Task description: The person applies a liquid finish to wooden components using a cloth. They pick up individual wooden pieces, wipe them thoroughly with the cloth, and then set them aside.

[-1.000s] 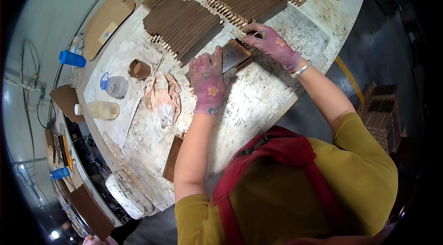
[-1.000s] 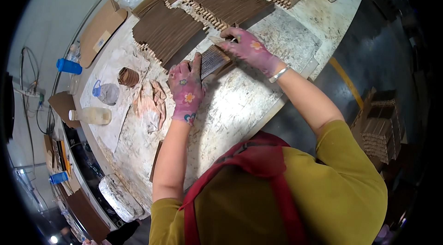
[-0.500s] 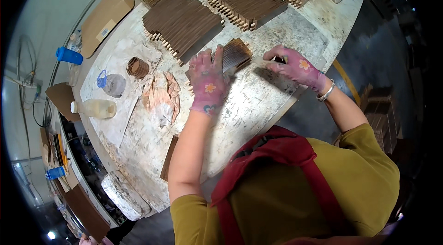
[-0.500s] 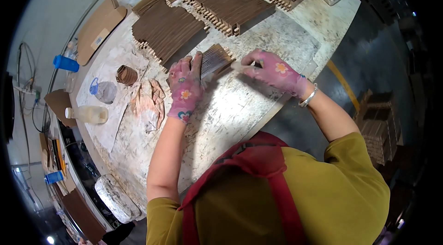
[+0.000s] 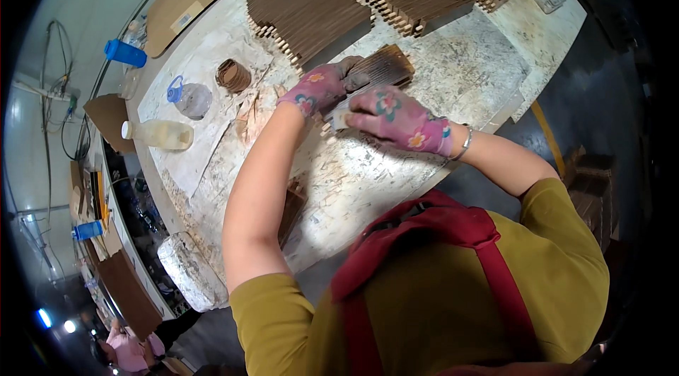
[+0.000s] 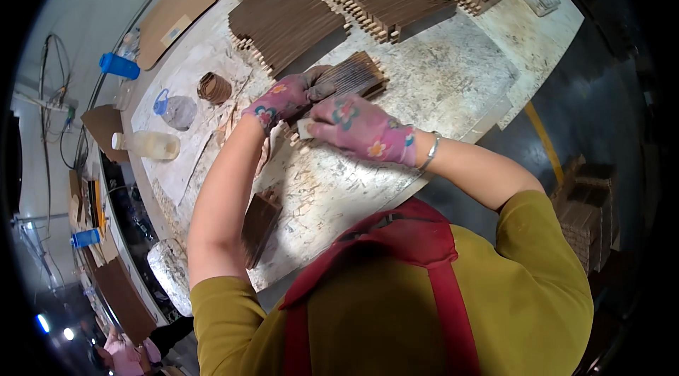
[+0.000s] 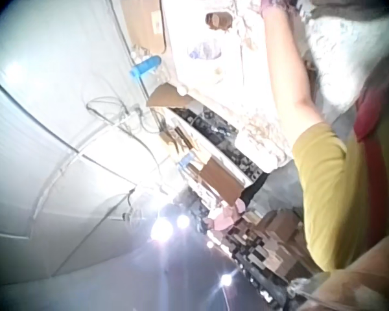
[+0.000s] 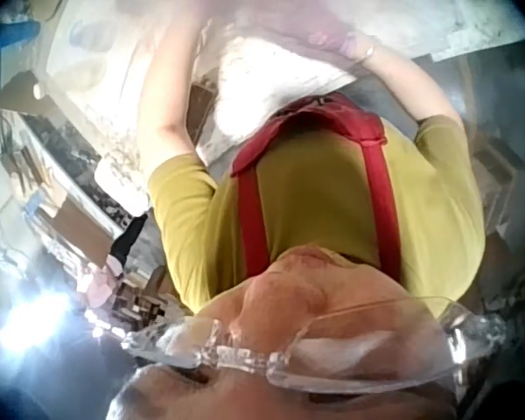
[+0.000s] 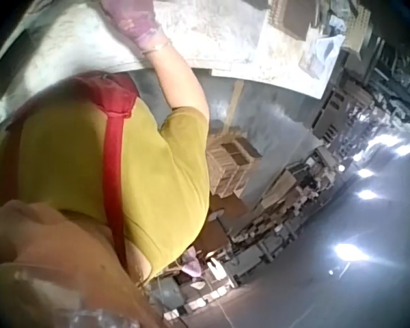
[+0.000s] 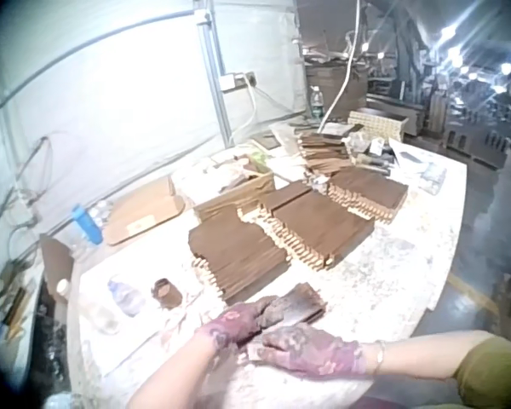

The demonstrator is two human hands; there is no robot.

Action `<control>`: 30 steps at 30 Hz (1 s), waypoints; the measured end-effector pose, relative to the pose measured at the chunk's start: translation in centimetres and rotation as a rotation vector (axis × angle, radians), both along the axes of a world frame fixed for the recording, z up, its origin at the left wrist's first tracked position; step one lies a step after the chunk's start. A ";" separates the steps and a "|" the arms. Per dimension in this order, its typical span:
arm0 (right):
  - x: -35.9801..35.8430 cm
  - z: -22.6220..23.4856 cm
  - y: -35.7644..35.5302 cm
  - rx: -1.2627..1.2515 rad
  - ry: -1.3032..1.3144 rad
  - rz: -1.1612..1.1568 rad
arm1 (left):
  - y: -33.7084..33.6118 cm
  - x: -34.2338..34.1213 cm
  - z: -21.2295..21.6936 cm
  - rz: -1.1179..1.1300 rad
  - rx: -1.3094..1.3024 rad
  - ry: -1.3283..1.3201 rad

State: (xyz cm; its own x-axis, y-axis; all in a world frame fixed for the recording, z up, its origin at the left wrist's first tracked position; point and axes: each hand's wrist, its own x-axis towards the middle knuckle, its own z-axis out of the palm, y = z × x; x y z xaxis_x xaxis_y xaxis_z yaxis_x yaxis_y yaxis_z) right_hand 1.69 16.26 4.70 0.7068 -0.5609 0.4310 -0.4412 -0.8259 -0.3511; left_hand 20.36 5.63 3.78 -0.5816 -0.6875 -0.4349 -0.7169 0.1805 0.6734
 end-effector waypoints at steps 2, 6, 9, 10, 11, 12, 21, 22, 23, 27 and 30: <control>1.6 -0.8 -0.1 0.017 0.020 0.003 | -0.1 -0.4 0.5 -0.020 0.058 0.034; 2.6 -1.1 0.0 0.117 0.062 -0.078 | -0.5 -0.1 -0.6 -0.036 -0.001 0.000; -0.7 -1.7 0.2 -0.005 -0.028 -0.182 | -1.3 0.6 -2.3 -0.075 -0.012 0.024; -2.3 -1.2 0.4 0.029 0.000 -0.237 | -1.5 1.0 -2.8 -0.090 -0.013 0.041; -4.1 -0.6 0.6 0.063 0.032 -0.295 | -1.5 1.0 -2.9 -0.091 -0.031 0.019; -5.7 -0.3 0.7 0.107 0.090 -0.396 | -1.4 1.1 -2.9 -0.088 -0.051 -0.005; -11.2 2.8 0.6 0.240 -0.095 -0.565 | 3.4 -3.8 0.1 -0.102 -1.139 -0.077; -9.9 3.2 -0.1 0.244 -0.127 -0.509 | 5.3 -5.0 0.4 -0.064 -1.139 -0.117; -8.4 3.4 -0.8 0.247 -0.159 -0.450 | 7.0 -6.1 0.6 -0.023 -1.140 -0.158; -2.2 4.3 -3.2 0.122 0.048 -0.079 | 7.8 -7.8 -4.7 0.293 -0.819 0.445; 1.5 4.0 -4.5 0.131 0.240 0.049 | 7.0 -8.9 -7.2 0.462 -0.313 1.127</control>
State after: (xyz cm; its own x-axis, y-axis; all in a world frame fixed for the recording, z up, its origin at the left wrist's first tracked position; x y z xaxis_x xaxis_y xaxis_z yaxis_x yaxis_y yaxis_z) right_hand 3.18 11.77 8.72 0.8077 -0.5632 0.1744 -0.4851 -0.8029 -0.3464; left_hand 11.44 12.59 -3.42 -0.2005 -0.9094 0.3643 0.1891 0.3289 0.9252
